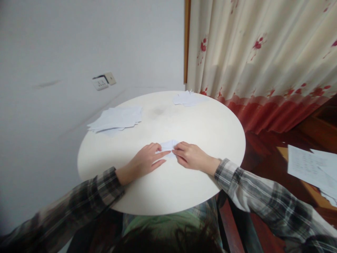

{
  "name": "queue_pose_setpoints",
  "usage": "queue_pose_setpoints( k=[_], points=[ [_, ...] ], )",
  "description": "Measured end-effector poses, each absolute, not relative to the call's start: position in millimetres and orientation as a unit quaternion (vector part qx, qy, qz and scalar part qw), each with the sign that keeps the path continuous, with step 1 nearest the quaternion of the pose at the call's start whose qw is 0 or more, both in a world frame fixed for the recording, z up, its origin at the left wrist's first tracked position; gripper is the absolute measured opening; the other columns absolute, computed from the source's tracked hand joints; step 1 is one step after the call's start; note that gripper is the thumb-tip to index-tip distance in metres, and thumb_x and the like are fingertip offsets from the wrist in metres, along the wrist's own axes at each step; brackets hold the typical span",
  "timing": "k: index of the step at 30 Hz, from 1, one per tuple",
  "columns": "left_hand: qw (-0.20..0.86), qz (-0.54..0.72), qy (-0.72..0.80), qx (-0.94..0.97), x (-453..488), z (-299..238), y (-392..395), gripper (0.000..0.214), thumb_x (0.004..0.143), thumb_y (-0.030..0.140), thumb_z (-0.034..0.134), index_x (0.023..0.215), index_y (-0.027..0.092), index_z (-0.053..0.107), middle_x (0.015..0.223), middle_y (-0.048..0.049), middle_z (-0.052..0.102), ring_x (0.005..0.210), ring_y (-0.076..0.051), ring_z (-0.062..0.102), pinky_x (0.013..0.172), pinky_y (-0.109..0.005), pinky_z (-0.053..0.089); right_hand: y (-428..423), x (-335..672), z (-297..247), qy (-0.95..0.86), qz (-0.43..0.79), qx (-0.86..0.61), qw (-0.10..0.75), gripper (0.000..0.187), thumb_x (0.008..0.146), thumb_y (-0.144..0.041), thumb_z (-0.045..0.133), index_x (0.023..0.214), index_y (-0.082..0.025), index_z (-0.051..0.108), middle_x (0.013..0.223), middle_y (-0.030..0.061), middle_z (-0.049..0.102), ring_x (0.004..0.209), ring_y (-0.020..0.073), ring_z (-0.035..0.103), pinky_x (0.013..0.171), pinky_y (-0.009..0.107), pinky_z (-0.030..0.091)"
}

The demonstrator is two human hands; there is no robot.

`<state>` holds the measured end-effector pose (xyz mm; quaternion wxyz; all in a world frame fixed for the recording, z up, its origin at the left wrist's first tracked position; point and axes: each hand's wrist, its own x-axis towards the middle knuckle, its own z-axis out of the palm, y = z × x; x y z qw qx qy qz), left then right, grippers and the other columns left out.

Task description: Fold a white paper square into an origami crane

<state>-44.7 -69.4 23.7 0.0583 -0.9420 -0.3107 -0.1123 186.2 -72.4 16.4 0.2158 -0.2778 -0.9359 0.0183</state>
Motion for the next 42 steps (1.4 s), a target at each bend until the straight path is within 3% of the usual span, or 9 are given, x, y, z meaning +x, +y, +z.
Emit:
queue_pose_setpoints(
  k=[5,8,16,25,35,42],
  points=[
    [0.052,-0.139,-0.267,-0.952,-42,22,-69,0.034,0.084,0.022,0.044,0.117,0.014,0.051,0.121,-0.0137,0.049,0.113,-0.025,0.045,0.092,-0.041,0.040,-72,190,21,-0.941,0.044,-0.270,0.201,0.032,0.084,-0.013,0.041,0.112,-0.015,0.057,0.110,0.0107,0.058,0.103,0.0184,0.053,0.085,0.037,0.050],
    [0.007,-0.148,-0.236,-0.960,-43,17,-66,0.039,0.080,0.012,0.041,0.118,0.009,0.049,0.131,-0.0143,0.045,0.123,-0.021,0.039,0.101,-0.037,0.036,-71,195,23,-0.946,0.063,-0.257,0.187,0.033,0.085,-0.012,0.039,0.113,-0.015,0.056,0.117,0.0105,0.055,0.106,0.0171,0.053,0.090,0.037,0.048],
    [-0.057,-0.116,-0.245,-0.961,-46,16,-63,0.045,0.078,0.009,0.038,0.122,0.009,0.046,0.130,-0.0122,0.047,0.122,-0.017,0.043,0.104,-0.033,0.036,-73,202,21,-0.949,0.091,-0.252,0.165,0.032,0.088,-0.012,0.036,0.115,-0.013,0.052,0.127,0.0113,0.050,0.117,0.0167,0.047,0.098,0.038,0.043],
    [-0.065,-0.131,-0.228,-0.963,-49,18,-63,0.049,0.077,0.009,0.038,0.126,0.013,0.045,0.133,-0.0097,0.045,0.124,-0.017,0.040,0.105,-0.036,0.033,-84,214,15,-0.936,0.109,-0.263,0.208,0.031,0.088,-0.021,0.043,0.117,-0.014,0.052,0.131,0.0127,0.047,0.126,0.0191,0.038,0.102,0.043,0.038],
    [-0.064,-0.138,-0.233,-0.961,-47,17,-64,0.049,0.078,0.011,0.038,0.127,0.014,0.044,0.133,-0.0091,0.045,0.124,-0.017,0.040,0.105,-0.036,0.033,-91,228,18,-0.923,0.087,-0.284,0.244,0.029,0.087,-0.023,0.044,0.111,-0.016,0.058,0.120,0.0102,0.057,0.119,0.0203,0.046,0.098,0.042,0.043],
    [-0.041,-0.151,-0.225,-0.962,-47,20,-64,0.046,0.080,0.012,0.039,0.125,0.017,0.047,0.131,-0.0083,0.048,0.120,-0.019,0.043,0.101,-0.038,0.036,-93,231,20,-0.902,0.068,-0.354,0.236,0.040,0.088,-0.032,0.045,0.125,-0.017,0.044,0.116,0.0123,0.057,0.105,0.0204,0.055,0.088,0.040,0.048]
  ],
)
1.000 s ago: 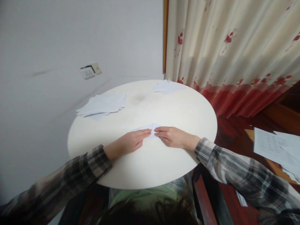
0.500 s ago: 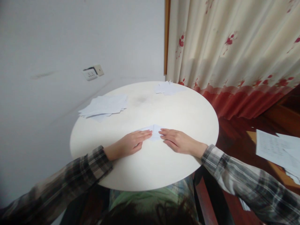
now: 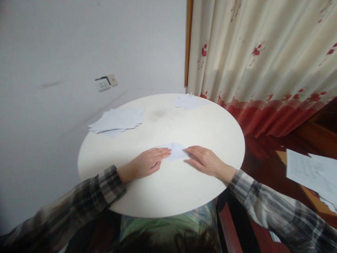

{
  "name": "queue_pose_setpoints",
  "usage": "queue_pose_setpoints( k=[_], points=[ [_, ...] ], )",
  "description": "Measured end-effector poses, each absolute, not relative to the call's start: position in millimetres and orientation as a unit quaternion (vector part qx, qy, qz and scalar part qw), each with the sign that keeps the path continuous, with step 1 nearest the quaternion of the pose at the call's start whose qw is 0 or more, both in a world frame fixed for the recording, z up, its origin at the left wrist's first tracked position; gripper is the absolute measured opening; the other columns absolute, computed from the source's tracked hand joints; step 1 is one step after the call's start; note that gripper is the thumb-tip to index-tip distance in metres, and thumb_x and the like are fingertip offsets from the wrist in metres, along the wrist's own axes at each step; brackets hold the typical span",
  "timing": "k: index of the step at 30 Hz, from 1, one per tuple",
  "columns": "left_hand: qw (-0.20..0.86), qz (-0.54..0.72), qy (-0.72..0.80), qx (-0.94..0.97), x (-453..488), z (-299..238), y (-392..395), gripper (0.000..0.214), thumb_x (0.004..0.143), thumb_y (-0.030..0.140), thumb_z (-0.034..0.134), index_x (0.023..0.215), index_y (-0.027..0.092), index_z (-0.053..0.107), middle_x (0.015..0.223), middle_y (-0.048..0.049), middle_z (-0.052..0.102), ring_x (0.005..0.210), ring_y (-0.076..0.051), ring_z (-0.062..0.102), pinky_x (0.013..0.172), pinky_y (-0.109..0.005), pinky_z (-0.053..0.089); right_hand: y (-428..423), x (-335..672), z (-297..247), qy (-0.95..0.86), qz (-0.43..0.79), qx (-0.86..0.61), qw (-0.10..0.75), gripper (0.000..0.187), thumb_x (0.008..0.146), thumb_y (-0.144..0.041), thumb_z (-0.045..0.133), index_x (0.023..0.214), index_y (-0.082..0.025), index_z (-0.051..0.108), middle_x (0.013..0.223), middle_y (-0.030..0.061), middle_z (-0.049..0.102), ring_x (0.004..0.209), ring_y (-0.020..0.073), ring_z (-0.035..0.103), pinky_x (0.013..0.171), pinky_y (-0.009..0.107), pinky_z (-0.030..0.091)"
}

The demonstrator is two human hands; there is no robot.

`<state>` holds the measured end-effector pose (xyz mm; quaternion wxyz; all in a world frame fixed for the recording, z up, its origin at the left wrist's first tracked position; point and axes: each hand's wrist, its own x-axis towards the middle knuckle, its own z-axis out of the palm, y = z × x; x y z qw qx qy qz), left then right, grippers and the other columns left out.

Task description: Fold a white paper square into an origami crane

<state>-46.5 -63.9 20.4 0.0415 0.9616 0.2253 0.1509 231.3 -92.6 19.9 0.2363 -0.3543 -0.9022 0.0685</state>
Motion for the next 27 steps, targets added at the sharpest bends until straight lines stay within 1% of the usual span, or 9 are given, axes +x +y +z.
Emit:
queue_pose_setpoints(
  k=[4,6,8,10,15,22,27],
  points=[
    [-0.042,0.162,0.273,0.947,-44,24,-65,0.035,0.082,0.017,0.043,0.114,0.019,0.056,0.125,-0.0119,0.049,0.114,-0.026,0.044,0.092,-0.043,0.038,-98,228,20,-0.916,0.047,-0.324,0.233,0.036,0.087,-0.031,0.045,0.119,-0.015,0.048,0.102,0.0115,0.062,0.096,0.0204,0.057,0.082,0.039,0.049],
    [-0.067,0.165,0.299,0.938,-42,26,-66,0.031,0.083,0.019,0.044,0.110,0.019,0.058,0.120,-0.0133,0.050,0.110,-0.027,0.045,0.088,-0.043,0.039,-105,222,21,-0.922,0.039,-0.301,0.240,0.036,0.087,-0.032,0.045,0.119,-0.015,0.048,0.098,0.0114,0.062,0.094,0.0207,0.057,0.081,0.039,0.048],
    [-0.075,0.159,0.312,0.934,-40,27,-67,0.028,0.086,0.024,0.043,0.108,0.018,0.059,0.116,-0.0130,0.052,0.106,-0.026,0.047,0.085,-0.040,0.040,-114,212,23,-0.930,0.042,-0.276,0.240,0.040,0.086,-0.033,0.046,0.122,-0.015,0.047,0.098,0.0118,0.062,0.094,0.0210,0.056,0.082,0.038,0.047],
    [-0.074,0.153,0.320,0.932,-39,26,-66,0.029,0.088,0.028,0.041,0.107,0.017,0.059,0.112,-0.0119,0.054,0.102,-0.024,0.049,0.083,-0.038,0.041,-123,200,24,-0.937,0.051,-0.257,0.232,0.044,0.085,-0.035,0.047,0.124,-0.014,0.046,0.104,0.0133,0.060,0.100,0.0222,0.054,0.086,0.038,0.045],
    [-0.054,0.156,0.296,0.941,-41,19,-61,0.030,0.090,0.028,0.039,0.110,0.014,0.055,0.112,-0.0096,0.058,0.106,-0.022,0.049,0.088,-0.036,0.040,-134,180,27,-0.947,0.091,-0.229,0.207,0.051,0.085,-0.040,0.047,0.128,-0.013,0.042,0.112,0.0136,0.059,0.111,0.0220,0.048,0.095,0.039,0.040],
    [-0.062,0.148,0.284,0.945,-43,16,-57,0.032,0.090,0.028,0.039,0.114,0.013,0.052,0.120,-0.0091,0.056,0.112,-0.020,0.048,0.094,-0.036,0.037,-137,177,28,-0.947,0.124,-0.227,0.190,0.057,0.084,-0.042,0.049,0.130,-0.011,0.039,0.122,0.0139,0.054,0.119,0.0209,0.043,0.100,0.037,0.036],
    [-0.078,0.132,0.288,0.945,-41,18,-56,0.033,0.090,0.028,0.039,0.114,0.012,0.052,0.120,-0.0097,0.055,0.114,-0.022,0.046,0.095,-0.037,0.036,-142,173,28,-0.952,0.120,-0.224,0.171,0.062,0.083,-0.048,0.047,0.131,-0.010,0.038,0.127,0.0155,0.049,0.123,0.0228,0.038,0.102,0.040,0.033]
  ],
)
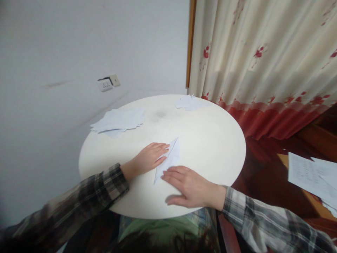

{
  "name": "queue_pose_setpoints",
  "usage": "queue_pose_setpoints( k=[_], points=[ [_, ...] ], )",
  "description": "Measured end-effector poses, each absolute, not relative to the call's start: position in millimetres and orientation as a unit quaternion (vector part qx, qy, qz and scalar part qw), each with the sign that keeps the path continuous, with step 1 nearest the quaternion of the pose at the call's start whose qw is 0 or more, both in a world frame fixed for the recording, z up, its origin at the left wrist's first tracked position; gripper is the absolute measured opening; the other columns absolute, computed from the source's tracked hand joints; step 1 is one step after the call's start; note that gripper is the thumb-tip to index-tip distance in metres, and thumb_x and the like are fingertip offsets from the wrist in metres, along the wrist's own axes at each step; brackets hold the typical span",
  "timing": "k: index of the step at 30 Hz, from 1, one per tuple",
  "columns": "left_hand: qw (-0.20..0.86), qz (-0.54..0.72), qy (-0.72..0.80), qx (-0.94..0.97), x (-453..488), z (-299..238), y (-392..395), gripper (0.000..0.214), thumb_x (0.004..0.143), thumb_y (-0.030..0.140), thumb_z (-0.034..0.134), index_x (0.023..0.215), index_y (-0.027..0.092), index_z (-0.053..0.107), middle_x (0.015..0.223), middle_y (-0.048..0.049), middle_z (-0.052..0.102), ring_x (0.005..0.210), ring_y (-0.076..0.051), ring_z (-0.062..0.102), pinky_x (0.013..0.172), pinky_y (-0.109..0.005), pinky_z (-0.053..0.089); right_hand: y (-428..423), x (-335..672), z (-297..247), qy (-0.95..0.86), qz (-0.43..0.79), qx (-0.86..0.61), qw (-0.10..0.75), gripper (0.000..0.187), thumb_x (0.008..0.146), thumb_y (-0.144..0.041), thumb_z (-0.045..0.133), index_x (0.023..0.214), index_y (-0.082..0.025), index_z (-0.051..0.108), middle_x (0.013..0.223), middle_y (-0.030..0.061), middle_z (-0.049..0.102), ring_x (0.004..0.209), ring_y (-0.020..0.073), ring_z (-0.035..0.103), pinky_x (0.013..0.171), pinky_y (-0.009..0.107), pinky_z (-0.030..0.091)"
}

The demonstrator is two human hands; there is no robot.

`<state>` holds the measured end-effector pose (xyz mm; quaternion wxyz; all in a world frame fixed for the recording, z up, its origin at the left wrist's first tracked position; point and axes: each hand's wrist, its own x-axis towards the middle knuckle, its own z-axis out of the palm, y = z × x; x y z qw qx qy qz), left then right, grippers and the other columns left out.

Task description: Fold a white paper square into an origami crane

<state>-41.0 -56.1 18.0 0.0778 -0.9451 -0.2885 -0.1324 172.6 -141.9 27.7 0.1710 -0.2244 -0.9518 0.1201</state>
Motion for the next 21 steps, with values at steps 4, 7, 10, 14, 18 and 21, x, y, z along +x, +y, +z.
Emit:
queue_pose_setpoints(
  k=[4,7,10,14,18,21],
  points=[
    [0.088,-0.126,-0.291,-0.944,-39,20,-57,0.031,0.087,0.023,0.041,0.113,0.011,0.052,0.122,-0.0103,0.054,0.113,-0.023,0.046,0.093,-0.037,0.037,-144,172,29,-0.957,0.112,-0.226,0.140,0.067,0.083,-0.053,0.045,0.133,-0.009,0.037,0.133,0.0165,0.043,0.126,0.0250,0.033,0.104,0.041,0.030],
    [0.083,-0.122,-0.289,-0.946,-39,20,-57,0.033,0.087,0.023,0.040,0.116,0.010,0.050,0.118,-0.0105,0.056,0.110,-0.022,0.048,0.092,-0.036,0.038,-146,173,31,-0.959,0.111,-0.226,0.128,0.069,0.082,-0.054,0.045,0.134,-0.009,0.035,0.135,0.0175,0.040,0.128,0.0255,0.031,0.104,0.042,0.029],
    [0.069,-0.121,-0.288,-0.948,-39,19,-56,0.033,0.087,0.023,0.040,0.116,0.010,0.050,0.121,-0.0110,0.054,0.112,-0.022,0.046,0.095,-0.037,0.036,-148,173,32,-0.960,0.111,-0.228,0.118,0.070,0.082,-0.056,0.044,0.134,-0.009,0.035,0.136,0.0183,0.039,0.128,0.0264,0.031,0.104,0.043,0.029],
    [0.027,-0.122,-0.286,-0.950,-41,17,-52,0.031,0.087,0.023,0.041,0.114,0.012,0.051,0.126,-0.0101,0.051,0.117,-0.021,0.043,0.099,-0.035,0.033,-147,173,37,-0.962,0.116,-0.218,0.117,0.071,0.081,-0.056,0.045,0.133,-0.009,0.036,0.135,0.0187,0.039,0.127,0.0261,0.033,0.103,0.043,0.030],
    [-0.026,-0.114,-0.273,-0.955,-44,14,-45,0.033,0.090,0.025,0.037,0.118,0.015,0.050,0.132,-0.0074,0.046,0.123,-0.019,0.039,0.101,-0.035,0.031,-133,181,42,-0.964,0.122,-0.191,0.142,0.055,0.086,-0.045,0.044,0.129,-0.011,0.041,0.124,0.0135,0.053,0.119,0.0198,0.043,0.102,0.037,0.035],
    [-0.057,-0.098,-0.242,-0.964,-46,11,-38,0.035,0.092,0.025,0.034,0.123,0.017,0.048,0.133,-0.0047,0.046,0.125,-0.018,0.037,0.103,-0.034,0.030,-116,191,41,-0.950,0.098,-0.223,0.197,0.034,0.091,-0.030,0.039,0.118,-0.015,0.052,0.114,0.0103,0.060,0.111,0.0165,0.050,0.096,0.036,0.041]
  ],
)
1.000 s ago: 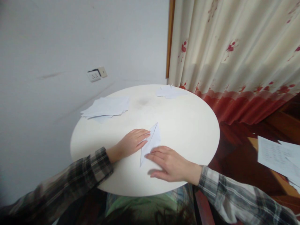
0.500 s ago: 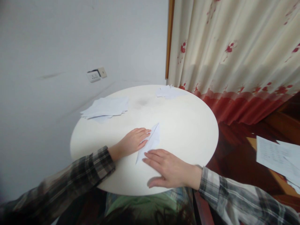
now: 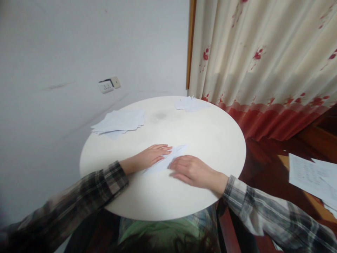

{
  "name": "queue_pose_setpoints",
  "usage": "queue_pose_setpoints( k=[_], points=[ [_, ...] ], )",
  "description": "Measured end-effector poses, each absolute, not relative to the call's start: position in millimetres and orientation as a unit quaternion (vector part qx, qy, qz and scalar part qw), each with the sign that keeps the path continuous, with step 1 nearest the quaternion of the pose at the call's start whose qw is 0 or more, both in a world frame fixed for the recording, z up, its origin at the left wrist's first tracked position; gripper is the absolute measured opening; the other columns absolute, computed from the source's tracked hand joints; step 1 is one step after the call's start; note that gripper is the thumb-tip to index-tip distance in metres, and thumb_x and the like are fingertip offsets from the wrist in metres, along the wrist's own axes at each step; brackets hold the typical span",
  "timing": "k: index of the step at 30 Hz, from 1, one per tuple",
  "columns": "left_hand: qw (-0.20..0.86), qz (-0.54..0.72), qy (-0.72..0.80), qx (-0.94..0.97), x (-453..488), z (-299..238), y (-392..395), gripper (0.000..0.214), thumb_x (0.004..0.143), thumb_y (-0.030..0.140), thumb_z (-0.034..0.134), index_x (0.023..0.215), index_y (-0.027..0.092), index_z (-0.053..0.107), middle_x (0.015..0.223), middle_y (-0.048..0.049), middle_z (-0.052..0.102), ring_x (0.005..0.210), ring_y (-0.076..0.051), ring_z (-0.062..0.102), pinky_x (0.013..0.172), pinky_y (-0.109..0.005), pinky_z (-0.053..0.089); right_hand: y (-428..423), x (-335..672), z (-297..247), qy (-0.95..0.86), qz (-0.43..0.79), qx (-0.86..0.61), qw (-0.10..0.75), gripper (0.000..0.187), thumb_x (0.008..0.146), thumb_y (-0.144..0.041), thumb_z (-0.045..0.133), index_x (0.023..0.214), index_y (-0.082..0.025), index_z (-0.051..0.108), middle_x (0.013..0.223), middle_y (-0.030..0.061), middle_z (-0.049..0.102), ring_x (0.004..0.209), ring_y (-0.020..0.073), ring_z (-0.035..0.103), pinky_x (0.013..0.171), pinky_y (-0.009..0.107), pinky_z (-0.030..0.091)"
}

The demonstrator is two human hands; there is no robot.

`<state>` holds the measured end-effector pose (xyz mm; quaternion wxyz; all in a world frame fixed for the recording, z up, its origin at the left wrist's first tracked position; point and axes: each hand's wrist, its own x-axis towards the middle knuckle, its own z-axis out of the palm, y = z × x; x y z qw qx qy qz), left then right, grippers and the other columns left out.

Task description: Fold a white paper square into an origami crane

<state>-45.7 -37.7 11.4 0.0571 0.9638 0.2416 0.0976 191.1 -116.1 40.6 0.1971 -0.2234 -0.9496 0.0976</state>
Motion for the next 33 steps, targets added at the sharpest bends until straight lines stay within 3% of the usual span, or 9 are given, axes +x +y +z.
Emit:
queue_pose_setpoints(
  k=[5,10,15,19,33],
  points=[
    [0.082,0.111,0.177,0.974,-46,13,-31,0.031,0.091,0.022,0.036,0.116,0.021,0.055,0.129,-0.0035,0.050,0.118,-0.016,0.043,0.101,-0.031,0.033,-97,200,24,-0.943,0.062,-0.234,0.229,0.030,0.089,-0.027,0.043,0.115,-0.016,0.055,0.112,0.0090,0.061,0.108,0.0171,0.053,0.093,0.036,0.044],
    [0.051,0.149,0.186,0.970,-46,22,-40,0.028,0.090,0.020,0.038,0.102,0.016,0.063,0.116,-0.0081,0.059,0.107,-0.019,0.050,0.094,-0.033,0.040,-94,191,11,-0.947,0.014,-0.228,0.225,0.027,0.089,-0.029,0.044,0.109,-0.017,0.058,0.107,0.0087,0.063,0.102,0.0185,0.054,0.088,0.036,0.046],
    [0.079,0.161,0.206,0.962,-48,23,-58,0.027,0.090,0.023,0.040,0.111,0.015,0.056,0.109,-0.0070,0.062,0.101,-0.015,0.054,0.093,-0.030,0.043,-89,183,15,-0.952,-0.026,-0.231,0.199,0.029,0.090,-0.030,0.041,0.107,-0.015,0.059,0.095,0.0098,0.062,0.090,0.0181,0.054,0.077,0.033,0.048],
    [0.069,0.170,0.220,0.958,-51,18,-66,0.028,0.089,0.026,0.042,0.111,0.016,0.057,0.114,-0.0070,0.061,0.108,-0.016,0.053,0.096,-0.031,0.042,-85,181,17,-0.955,-0.047,-0.232,0.178,0.029,0.091,-0.032,0.039,0.104,-0.016,0.059,0.088,0.0090,0.059,0.086,0.0177,0.053,0.074,0.032,0.046],
    [-0.010,0.164,0.219,0.962,-49,13,-71,0.032,0.088,0.032,0.046,0.112,0.013,0.057,0.118,-0.0101,0.059,0.110,-0.019,0.054,0.097,-0.033,0.043,-83,181,17,-0.956,-0.025,-0.234,0.176,0.033,0.091,-0.035,0.038,0.105,-0.014,0.059,0.089,0.0091,0.058,0.085,0.0184,0.050,0.074,0.032,0.045]
  ],
)
